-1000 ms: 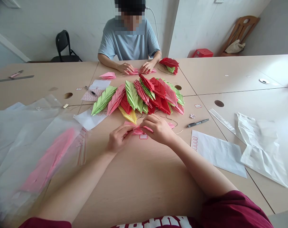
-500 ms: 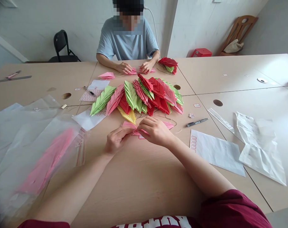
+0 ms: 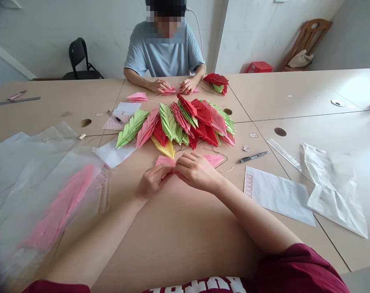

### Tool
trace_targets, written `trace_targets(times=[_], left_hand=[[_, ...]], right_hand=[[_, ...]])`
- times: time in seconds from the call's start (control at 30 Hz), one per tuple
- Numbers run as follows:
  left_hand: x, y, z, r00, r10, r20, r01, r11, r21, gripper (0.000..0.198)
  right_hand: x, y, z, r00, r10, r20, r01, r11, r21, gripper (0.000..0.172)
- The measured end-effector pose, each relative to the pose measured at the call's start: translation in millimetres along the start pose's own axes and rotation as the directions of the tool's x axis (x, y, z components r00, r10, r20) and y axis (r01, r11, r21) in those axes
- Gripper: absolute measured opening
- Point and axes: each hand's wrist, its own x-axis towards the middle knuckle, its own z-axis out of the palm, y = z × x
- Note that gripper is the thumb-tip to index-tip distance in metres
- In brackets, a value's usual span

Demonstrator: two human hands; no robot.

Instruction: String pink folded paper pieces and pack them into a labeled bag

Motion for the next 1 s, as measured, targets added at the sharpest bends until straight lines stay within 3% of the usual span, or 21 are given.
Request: trace_targets(times=[0.17, 0.37, 0.6, 0.73, 0.9, 1.0], left_hand=[[-1, 0, -0.2, 0.999, -0.022, 0.029, 0.022, 1.0, 0.017, 0.016], [-2, 0, 0.8, 0.999, -0.045, 0.01, 0.046, 0.992, -0.121, 0.02], [-1, -3, -1.3, 0.996, -0.087, 0.008, 0.087, 0.985, -0.147, 0.016], [1, -3, -3.4, 0.986, -0.151, -0.071, 0.142, 0.983, -0.118, 0.005], [2, -3, -1.9, 0.989, -0.135, -0.064, 0.126, 0.984, -0.123, 0.012], [2, -2, -1.2, 0.991, -0.118, -0.058, 0.11, 0.986, -0.125, 0.016]], right_hand=[[2, -1, -2, 1.0, -0.015, 0.007, 0.015, 1.0, -0.017, 0.014], [4, 5, -10, 0.999, 0.004, -0.045, -0.002, 0.998, 0.06, 0.008], [0, 22, -17, 0.997, 0.033, -0.064, -0.03, 0.999, 0.044, 0.009], [-1, 25, -22, 0.995, 0.079, -0.059, -0.077, 0.997, 0.022, 0.008], [-2, 22, -15, 0.997, 0.072, -0.03, -0.071, 0.997, 0.036, 0.032], [-2, 22, -9, 0.998, 0.059, -0.011, -0.059, 0.997, 0.04, 0.014]])
